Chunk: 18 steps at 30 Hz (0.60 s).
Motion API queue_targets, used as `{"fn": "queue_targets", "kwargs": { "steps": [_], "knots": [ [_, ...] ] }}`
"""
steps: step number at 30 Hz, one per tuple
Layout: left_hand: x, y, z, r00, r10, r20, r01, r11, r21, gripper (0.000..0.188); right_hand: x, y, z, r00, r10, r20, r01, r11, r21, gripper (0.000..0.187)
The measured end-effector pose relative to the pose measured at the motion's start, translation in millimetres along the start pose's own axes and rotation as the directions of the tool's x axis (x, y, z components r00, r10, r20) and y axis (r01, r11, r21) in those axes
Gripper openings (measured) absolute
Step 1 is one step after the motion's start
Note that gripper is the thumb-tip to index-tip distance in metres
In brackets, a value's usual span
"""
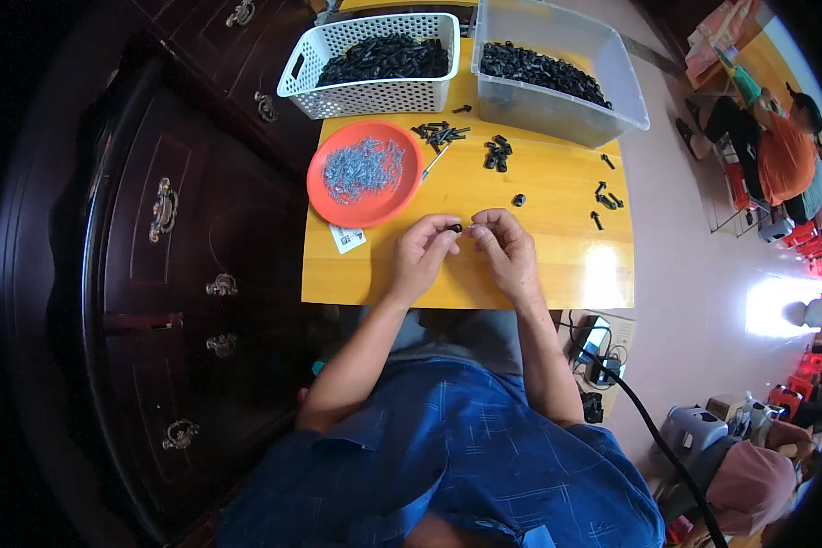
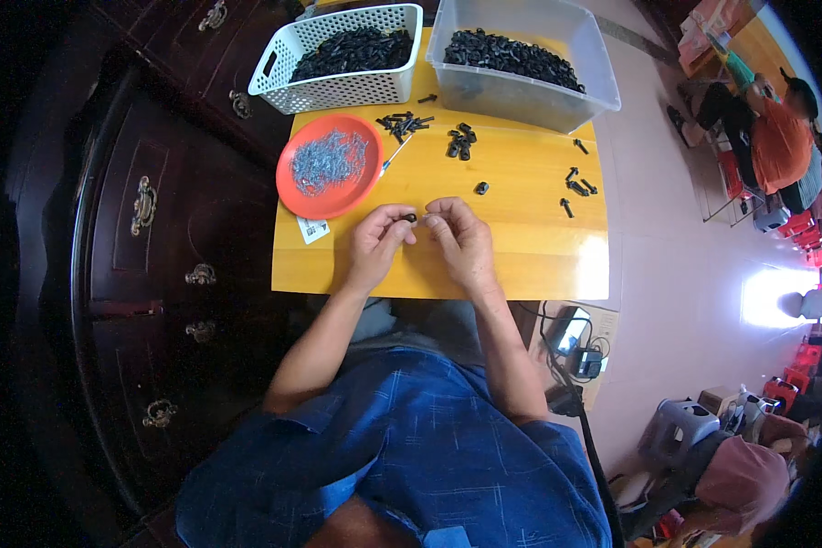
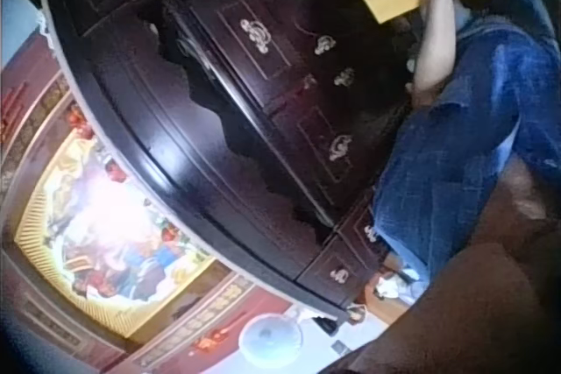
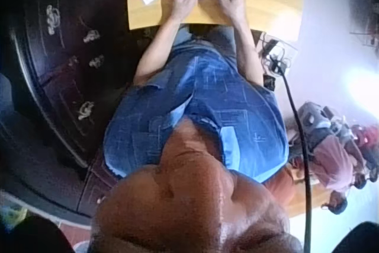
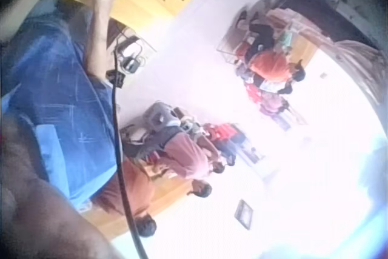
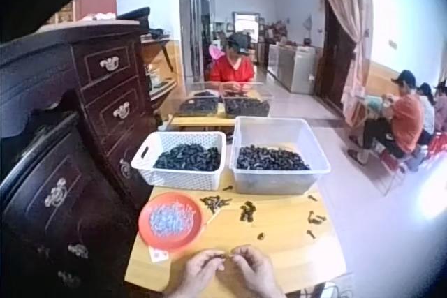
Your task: The person assembles small black plastic components by manually inserting metal pins into them.
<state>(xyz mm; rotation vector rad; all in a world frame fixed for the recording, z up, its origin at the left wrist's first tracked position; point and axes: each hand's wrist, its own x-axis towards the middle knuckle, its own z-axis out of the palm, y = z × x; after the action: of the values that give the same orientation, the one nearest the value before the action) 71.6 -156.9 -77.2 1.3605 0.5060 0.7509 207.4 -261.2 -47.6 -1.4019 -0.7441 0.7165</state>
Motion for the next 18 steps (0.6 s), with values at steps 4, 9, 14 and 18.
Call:
{"fn": "queue_targets", "kwargs": {
  "steps": [4, 9, 14, 18],
  "knots": [
    [0, 1, 0, 0.999, 0.0, 0.04, 0.0, 1.0, -0.003, 0.016, -4, 2, -1, 1.0, 0.005, 0.009, -0.005, 0.999, 0.037, 0.006],
    [-1, 0, -1, 0.998, -0.007, 0.066, 0.013, 0.996, -0.09, 0.014, -7, -1, -5, 1.0, 0.0, 0.023, 0.001, 1.0, -0.031, 0.006],
    [0, -3, -2, 0.993, -0.002, 0.121, 0.014, 0.995, -0.098, 0.014, -8, -3, -5, 0.999, 0.02, 0.034, -0.018, 0.999, -0.044, 0.006],
    [0, -5, -5, 0.992, 0.001, 0.128, 0.009, 0.997, -0.081, 0.014, -6, -10, -6, 0.998, 0.003, 0.069, 0.005, 0.993, -0.117, 0.007]
  ]
}}
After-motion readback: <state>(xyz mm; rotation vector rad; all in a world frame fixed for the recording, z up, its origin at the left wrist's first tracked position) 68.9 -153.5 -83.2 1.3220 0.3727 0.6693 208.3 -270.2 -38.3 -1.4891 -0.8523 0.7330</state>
